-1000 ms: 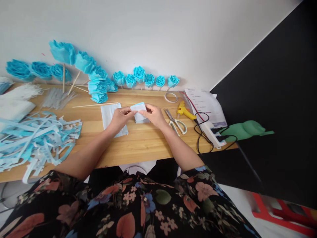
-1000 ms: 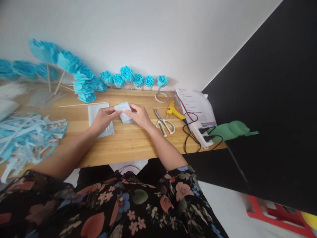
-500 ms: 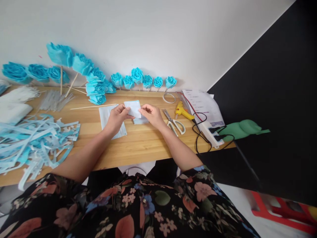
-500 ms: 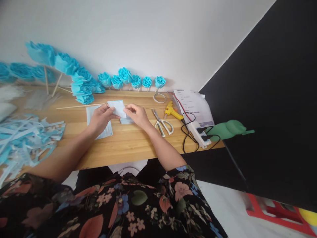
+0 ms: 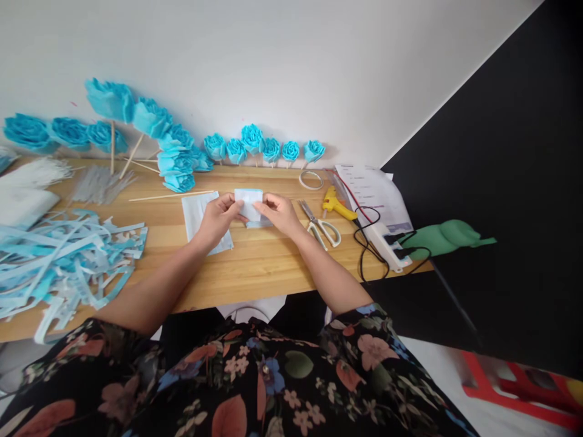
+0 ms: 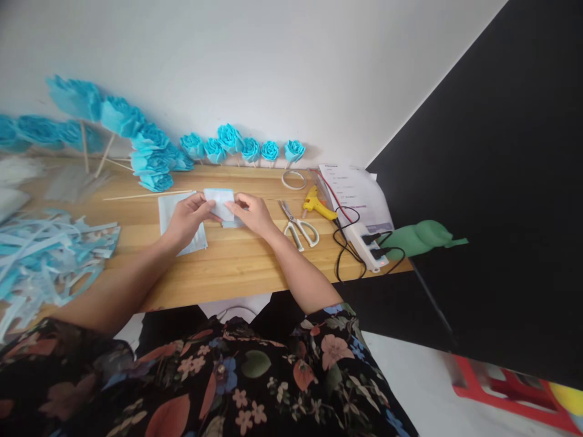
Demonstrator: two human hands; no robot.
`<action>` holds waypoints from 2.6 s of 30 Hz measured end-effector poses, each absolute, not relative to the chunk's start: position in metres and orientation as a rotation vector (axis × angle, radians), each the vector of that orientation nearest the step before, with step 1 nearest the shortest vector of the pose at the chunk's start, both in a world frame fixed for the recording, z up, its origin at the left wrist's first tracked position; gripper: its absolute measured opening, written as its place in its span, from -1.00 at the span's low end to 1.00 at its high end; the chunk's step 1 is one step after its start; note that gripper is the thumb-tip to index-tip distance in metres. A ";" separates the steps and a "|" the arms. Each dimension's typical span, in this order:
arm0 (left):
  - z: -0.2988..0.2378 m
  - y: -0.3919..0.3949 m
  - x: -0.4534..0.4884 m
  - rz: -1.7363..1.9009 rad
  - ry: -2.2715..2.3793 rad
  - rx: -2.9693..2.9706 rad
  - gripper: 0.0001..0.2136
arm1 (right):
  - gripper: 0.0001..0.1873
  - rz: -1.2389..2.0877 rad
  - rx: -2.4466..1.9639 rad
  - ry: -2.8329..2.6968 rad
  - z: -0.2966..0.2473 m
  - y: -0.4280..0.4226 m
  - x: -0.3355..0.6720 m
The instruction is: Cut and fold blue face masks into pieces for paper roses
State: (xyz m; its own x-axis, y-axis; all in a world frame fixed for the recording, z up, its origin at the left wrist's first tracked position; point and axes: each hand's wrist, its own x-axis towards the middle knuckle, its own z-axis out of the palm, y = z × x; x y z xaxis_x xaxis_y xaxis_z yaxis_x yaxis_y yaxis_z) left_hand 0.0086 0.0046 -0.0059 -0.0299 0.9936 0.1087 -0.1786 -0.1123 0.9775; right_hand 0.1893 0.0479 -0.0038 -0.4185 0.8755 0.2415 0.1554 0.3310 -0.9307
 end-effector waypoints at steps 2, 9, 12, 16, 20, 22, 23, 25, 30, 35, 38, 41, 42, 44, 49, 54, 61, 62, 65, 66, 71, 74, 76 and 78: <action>-0.004 0.004 0.009 1.390 1.045 1.138 -0.64 | -0.61 1.078 -0.949 -1.802 -0.004 0.048 0.189; 0.000 0.003 0.007 1.366 1.159 1.164 -0.63 | -0.57 1.039 -1.013 -1.768 -0.001 0.048 0.191; 0.001 0.003 0.006 1.375 1.186 1.190 -0.64 | -0.58 1.056 -1.000 -1.745 0.000 0.047 0.190; 0.000 0.004 0.005 1.375 1.138 1.100 -0.63 | -0.60 1.021 -1.004 -1.746 0.000 0.046 0.190; -0.004 0.006 0.005 1.377 1.051 0.897 -0.60 | -0.63 0.952 -0.983 -1.796 0.000 0.045 0.190; -0.005 0.007 0.006 1.380 1.001 0.854 -0.61 | -0.63 0.926 -0.995 -1.815 0.000 0.044 0.190; -0.005 0.007 0.007 1.378 0.976 0.850 -0.62 | -0.63 0.918 -1.006 -1.823 0.000 0.044 0.190; -0.005 0.007 0.008 1.368 0.931 0.868 -0.65 | -0.61 0.908 -1.019 -1.837 0.000 0.044 0.189; -0.006 0.007 0.010 1.317 0.894 0.949 -0.65 | -0.61 0.921 -0.953 -1.869 0.000 0.043 0.188; -0.010 0.007 0.008 1.309 0.954 0.973 -0.70 | -0.59 0.942 -0.989 -1.862 0.002 0.041 0.187; -0.009 0.006 0.007 1.330 0.999 1.008 -0.71 | -0.58 0.992 -1.001 -1.841 0.001 0.042 0.188; -0.006 0.004 0.007 1.309 1.060 1.097 -0.71 | -0.60 1.070 -0.983 -1.839 0.001 0.044 0.189; -0.006 0.004 0.008 1.293 1.074 1.129 -0.71 | -0.59 1.081 -0.981 -1.851 0.001 0.044 0.189; -0.005 0.003 0.008 1.255 1.092 1.177 -0.69 | -0.57 1.069 -0.997 -1.877 0.002 0.044 0.188; -0.007 0.005 0.006 1.270 1.160 1.196 -0.66 | -0.58 1.046 -1.016 -1.772 0.001 0.045 0.190; -0.005 0.005 0.004 1.346 1.222 1.195 -0.66 | -0.57 1.075 -0.999 -1.629 -0.006 0.051 0.192; 0.001 0.003 0.005 1.347 1.200 1.189 -0.67 | -0.55 1.098 -1.050 -1.612 -0.006 0.051 0.191; 0.002 0.003 0.004 1.340 1.193 1.202 -0.67 | -0.55 1.097 -1.046 -1.609 -0.006 0.051 0.191; 0.004 0.002 0.004 1.339 1.163 1.231 -0.65 | -0.55 1.104 -1.031 -1.610 -0.007 0.051 0.192; 0.005 0.002 0.004 1.344 1.154 1.233 -0.63 | -0.55 1.106 -1.035 -1.617 -0.008 0.051 0.192; 0.002 0.003 0.006 1.345 1.131 1.171 -0.59 | -0.55 1.092 -1.057 -1.690 -0.010 0.049 0.190; -0.003 0.005 0.006 1.342 1.112 1.141 -0.61 | -0.58 1.069 -1.048 -1.755 -0.009 0.046 0.188; -0.004 0.005 0.005 1.361 1.127 1.152 -0.66 | -0.59 1.054 -1.031 -1.788 -0.007 0.044 0.187; -0.004 0.004 0.004 1.393 1.167 1.187 -0.71 | -0.60 1.053 -1.020 -1.807 -0.004 0.043 0.187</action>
